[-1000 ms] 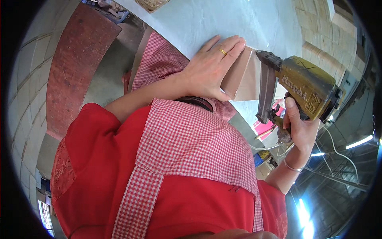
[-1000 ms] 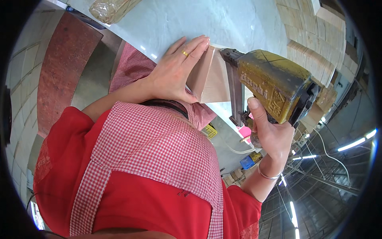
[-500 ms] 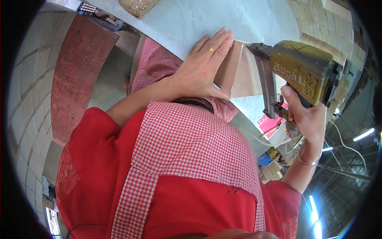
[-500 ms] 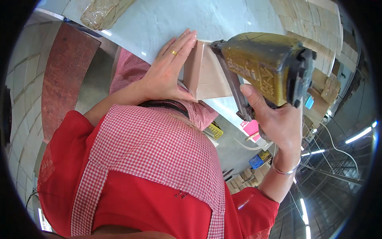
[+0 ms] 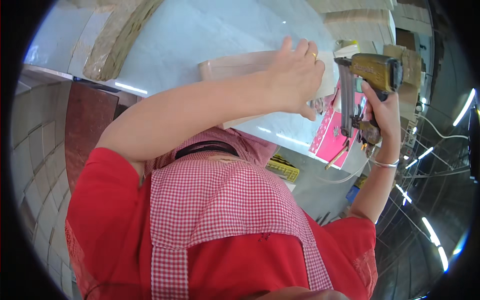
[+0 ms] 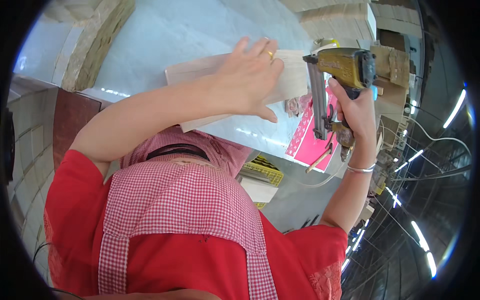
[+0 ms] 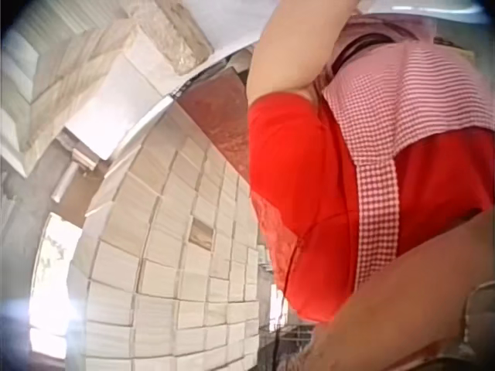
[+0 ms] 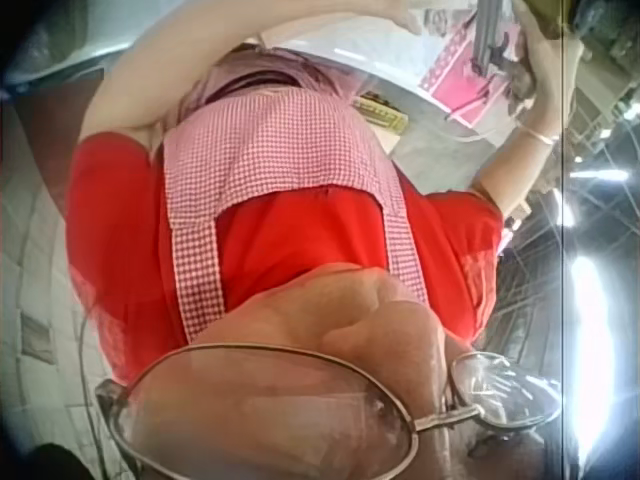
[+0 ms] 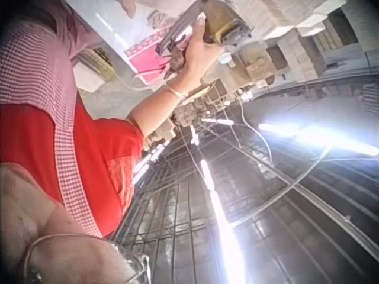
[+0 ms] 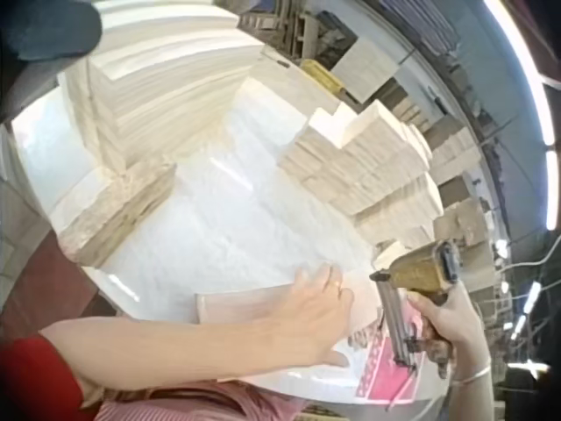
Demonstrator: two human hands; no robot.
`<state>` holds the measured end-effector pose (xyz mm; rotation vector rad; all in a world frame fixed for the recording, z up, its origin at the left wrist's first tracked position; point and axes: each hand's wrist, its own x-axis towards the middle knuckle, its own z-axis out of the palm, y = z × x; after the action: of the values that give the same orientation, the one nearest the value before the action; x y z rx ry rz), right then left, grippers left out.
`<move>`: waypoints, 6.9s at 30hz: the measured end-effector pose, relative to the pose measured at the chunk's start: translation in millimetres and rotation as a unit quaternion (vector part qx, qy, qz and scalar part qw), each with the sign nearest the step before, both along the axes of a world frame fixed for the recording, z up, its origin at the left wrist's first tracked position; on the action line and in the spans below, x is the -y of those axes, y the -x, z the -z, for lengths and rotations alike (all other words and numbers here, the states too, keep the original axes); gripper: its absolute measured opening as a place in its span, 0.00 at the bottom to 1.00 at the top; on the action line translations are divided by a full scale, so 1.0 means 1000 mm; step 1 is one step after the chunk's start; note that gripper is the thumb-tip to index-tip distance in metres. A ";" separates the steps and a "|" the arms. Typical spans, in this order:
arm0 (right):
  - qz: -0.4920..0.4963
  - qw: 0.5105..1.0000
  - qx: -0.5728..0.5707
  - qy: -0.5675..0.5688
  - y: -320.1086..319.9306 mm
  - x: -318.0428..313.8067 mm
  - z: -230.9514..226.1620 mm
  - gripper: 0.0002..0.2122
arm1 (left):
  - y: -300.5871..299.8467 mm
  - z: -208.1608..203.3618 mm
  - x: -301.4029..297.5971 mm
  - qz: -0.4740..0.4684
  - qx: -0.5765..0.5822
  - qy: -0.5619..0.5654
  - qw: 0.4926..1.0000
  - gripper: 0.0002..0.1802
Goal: Assembling wooden box components by applying glue and securing them with a pneumatic stapler.
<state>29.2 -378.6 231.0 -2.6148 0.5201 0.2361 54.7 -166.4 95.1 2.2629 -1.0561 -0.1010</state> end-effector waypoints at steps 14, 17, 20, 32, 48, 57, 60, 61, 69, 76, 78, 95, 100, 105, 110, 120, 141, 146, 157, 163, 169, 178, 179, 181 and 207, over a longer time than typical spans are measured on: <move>-0.045 0.998 -0.001 -0.047 -0.031 0.051 0.032 0.19 | -0.014 0.014 0.078 -0.031 -0.044 -0.138 0.989 0.48; -0.046 0.998 -0.025 -0.047 -0.034 0.055 0.032 0.15 | -0.015 0.013 0.079 -0.038 -0.045 -0.131 0.990 0.47; -0.047 0.997 -0.040 -0.046 -0.036 0.057 0.032 0.14 | -0.015 0.013 0.079 -0.029 -0.058 -0.138 0.988 0.47; -0.069 0.995 -0.069 -0.018 -0.048 0.062 0.025 0.15 | -0.014 0.016 0.079 -0.030 -0.054 -0.136 0.989 0.47; 0.022 0.994 0.109 0.008 0.047 0.115 0.033 0.15 | 0.007 0.022 0.058 -0.061 0.217 -0.136 0.965 0.34; 0.072 0.951 0.110 0.279 0.202 0.177 0.175 0.25 | 0.034 0.067 0.020 -0.014 0.461 -0.121 0.879 0.13; 0.164 0.950 0.051 0.260 0.219 0.171 0.205 0.27 | 0.043 0.069 0.014 0.006 0.461 -0.108 0.881 0.12; 0.167 0.952 0.052 0.253 0.218 0.165 0.208 0.27 | 0.047 0.066 0.011 0.008 0.450 -0.111 0.886 0.13; 0.143 0.964 0.151 0.165 0.229 0.160 0.203 0.22 | 0.058 0.010 0.030 0.011 0.267 -0.085 0.960 0.34; 0.244 0.915 0.301 0.115 0.256 0.240 0.223 0.17 | 0.005 0.000 0.056 -0.022 0.215 -0.144 0.966 0.52; 0.269 0.893 0.275 0.234 0.278 0.280 0.234 0.17 | 0.003 -0.004 0.062 -0.017 0.156 -0.181 0.971 0.52; 0.314 0.918 -0.037 0.240 0.181 0.376 0.233 0.25 | 0.002 0.003 0.058 -0.023 0.120 -0.156 0.980 0.56; 0.364 0.912 -0.082 0.170 0.201 0.381 0.227 0.20 | 0.000 0.002 0.066 -0.035 0.110 -0.162 0.980 0.56; 0.463 0.883 -0.024 0.074 0.236 0.359 0.204 0.24 | -0.001 0.004 0.067 -0.036 0.125 -0.159 0.979 0.55; 0.471 0.866 0.130 0.103 0.246 0.337 0.202 0.27 | -0.002 0.004 0.065 -0.045 0.140 -0.161 0.976 0.55; -0.025 0.973 0.226 0.046 0.182 0.163 0.103 0.20 | 0.005 0.007 0.062 0.068 0.135 -0.086 0.985 0.50; -0.225 0.957 0.061 0.174 0.146 0.043 0.061 0.19 | 0.000 0.018 0.060 0.038 0.148 -0.060 0.986 0.50; -0.209 0.959 0.016 0.188 0.143 0.030 0.048 0.18 | 0.005 0.004 0.058 0.029 0.168 -0.043 0.984 0.39; -0.174 0.949 -0.101 0.243 0.136 0.013 0.050 0.12 | 0.003 -0.017 0.053 0.059 0.108 -0.053 0.991 0.42; -0.174 0.967 -0.022 0.183 0.145 0.017 0.055 0.10 | 0.001 -0.012 0.053 0.060 0.110 -0.041 0.991 0.41; -0.181 0.965 -0.039 0.184 0.142 0.009 0.050 0.10 | 0.015 0.015 0.059 -0.046 0.321 -0.057 0.944 0.41; -0.167 0.958 -0.086 0.218 0.139 -0.009 0.045 0.09 | 0.002 -0.011 0.051 0.069 0.092 0.001 0.993 0.42; -0.169 0.956 -0.091 0.222 0.139 -0.012 0.045 0.10 | 0.002 -0.011 0.050 0.067 0.095 -0.003 0.993 0.42; -0.165 0.951 -0.110 0.235 0.133 -0.014 0.042 0.10 | 0.002 -0.011 0.050 0.064 0.101 -0.012 0.993 0.41; -0.080 0.994 0.007 0.069 0.163 0.003 0.096 0.10 | 0.002 -0.015 0.048 0.066 0.079 0.006 0.995 0.44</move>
<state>-134.1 -381.7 135.4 -2.7935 0.3333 0.2408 53.0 -214.6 110.0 2.2183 -1.2858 0.0297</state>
